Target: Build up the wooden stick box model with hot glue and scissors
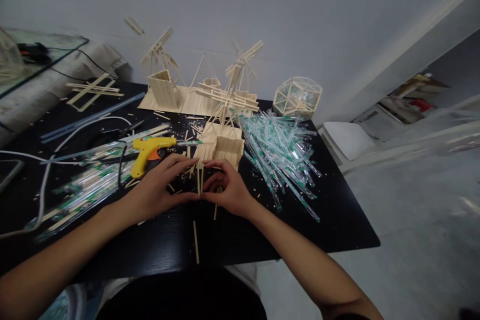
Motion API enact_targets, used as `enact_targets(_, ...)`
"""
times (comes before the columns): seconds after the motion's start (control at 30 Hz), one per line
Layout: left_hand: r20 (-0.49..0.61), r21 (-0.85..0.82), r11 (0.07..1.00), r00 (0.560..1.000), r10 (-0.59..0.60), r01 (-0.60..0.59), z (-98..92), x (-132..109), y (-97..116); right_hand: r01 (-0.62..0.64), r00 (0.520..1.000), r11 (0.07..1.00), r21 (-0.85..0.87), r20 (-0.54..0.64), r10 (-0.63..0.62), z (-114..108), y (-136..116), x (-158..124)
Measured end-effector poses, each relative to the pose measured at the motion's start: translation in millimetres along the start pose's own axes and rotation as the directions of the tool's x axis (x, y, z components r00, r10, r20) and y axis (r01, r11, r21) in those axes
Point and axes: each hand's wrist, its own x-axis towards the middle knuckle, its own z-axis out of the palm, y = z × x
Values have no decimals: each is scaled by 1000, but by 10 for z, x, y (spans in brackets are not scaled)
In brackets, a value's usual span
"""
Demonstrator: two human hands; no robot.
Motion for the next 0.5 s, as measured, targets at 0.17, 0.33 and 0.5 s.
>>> enact_targets(0.17, 12, -57, 998, 1000, 21, -20, 30, -5, -9, -1, 1000, 999, 42, 18, 1, 29, 26, -23)
enact_targets(0.33, 15, -70, 997, 1000, 25, -24, 24, 2, -30, -14, 1000, 999, 48, 17, 13, 27, 2, -26)
enact_targets(0.5, 20, -91, 995, 999, 31, -29, 32, 22, -22, -23, 1000, 999, 40, 17, 22, 27, -22, -23)
